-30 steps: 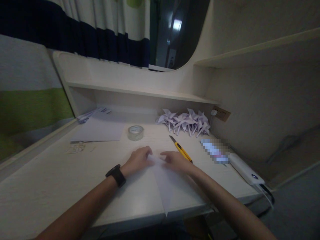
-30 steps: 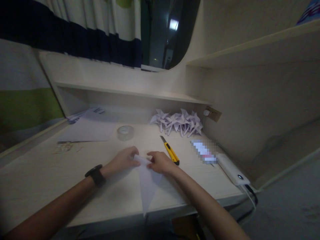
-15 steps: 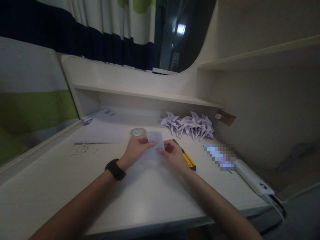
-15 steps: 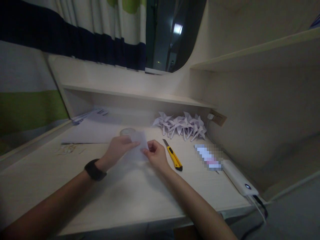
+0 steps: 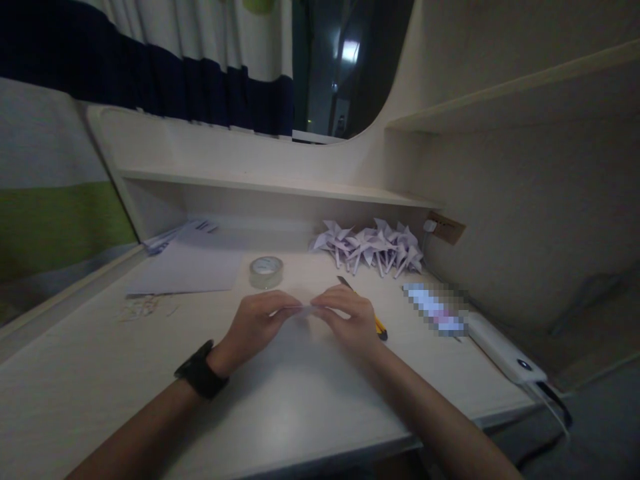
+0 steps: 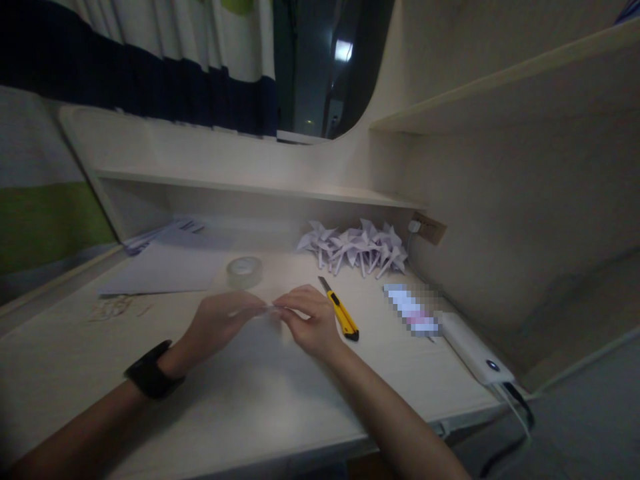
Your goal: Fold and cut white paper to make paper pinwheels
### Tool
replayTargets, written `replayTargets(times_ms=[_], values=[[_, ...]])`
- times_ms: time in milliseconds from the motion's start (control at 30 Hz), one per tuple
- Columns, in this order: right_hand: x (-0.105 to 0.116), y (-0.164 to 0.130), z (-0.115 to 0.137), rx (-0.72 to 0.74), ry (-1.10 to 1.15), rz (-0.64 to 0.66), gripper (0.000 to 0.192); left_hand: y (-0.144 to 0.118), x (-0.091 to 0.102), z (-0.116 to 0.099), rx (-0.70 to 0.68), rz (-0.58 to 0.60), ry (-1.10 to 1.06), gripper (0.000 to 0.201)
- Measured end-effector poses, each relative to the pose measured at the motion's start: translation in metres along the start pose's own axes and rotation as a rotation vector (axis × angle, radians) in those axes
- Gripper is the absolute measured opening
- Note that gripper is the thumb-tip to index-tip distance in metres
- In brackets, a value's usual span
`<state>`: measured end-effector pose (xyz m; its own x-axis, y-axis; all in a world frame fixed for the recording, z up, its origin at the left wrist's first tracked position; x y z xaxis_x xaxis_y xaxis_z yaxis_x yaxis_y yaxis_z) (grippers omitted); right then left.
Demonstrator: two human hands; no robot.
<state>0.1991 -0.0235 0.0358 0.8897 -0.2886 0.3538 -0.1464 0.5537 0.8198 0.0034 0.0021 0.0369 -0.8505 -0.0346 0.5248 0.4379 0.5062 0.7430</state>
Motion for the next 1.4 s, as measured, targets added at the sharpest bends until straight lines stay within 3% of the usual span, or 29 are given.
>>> replayTargets(times_ms=[367, 1000, 1133, 1233, 1400], values=[[0.0, 0.0, 0.005, -0.004, 0.027, -0.033, 0.008, -0.003, -0.002, -0.012, -0.082, -0.058, 0.005, 0.01], [0.003, -0.001, 0.013, 0.081, -0.032, -0.068, 0.011, -0.003, 0.002, -0.019, -0.212, -0.06, 0.142, 0.017], [0.003, 0.0, 0.011, -0.01, -0.001, -0.1, 0.006, -0.004, -0.001, -0.018, -0.091, -0.045, 0.026, 0.015], [0.002, 0.0, 0.006, -0.076, 0.017, -0.08, 0.003, -0.004, -0.004, -0.019, 0.083, -0.054, -0.07, 0.01], [0.001, -0.001, 0.0, -0.232, 0.051, -0.061, 0.015, -0.002, -0.01, -0.019, 0.396, -0.011, -0.174, 0.015]])
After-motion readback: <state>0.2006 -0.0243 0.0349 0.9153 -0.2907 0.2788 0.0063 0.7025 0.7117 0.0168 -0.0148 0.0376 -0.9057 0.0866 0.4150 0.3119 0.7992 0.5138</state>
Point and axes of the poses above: each hand's wrist, its own y-axis towards the middle knuckle, its own x-axis out of the back of the hand, z = x × y, the point moved 2 cm from there along y, towards the middle knuckle, and after that the axes turned 5 degrees about -y, right-handed, at the moved point
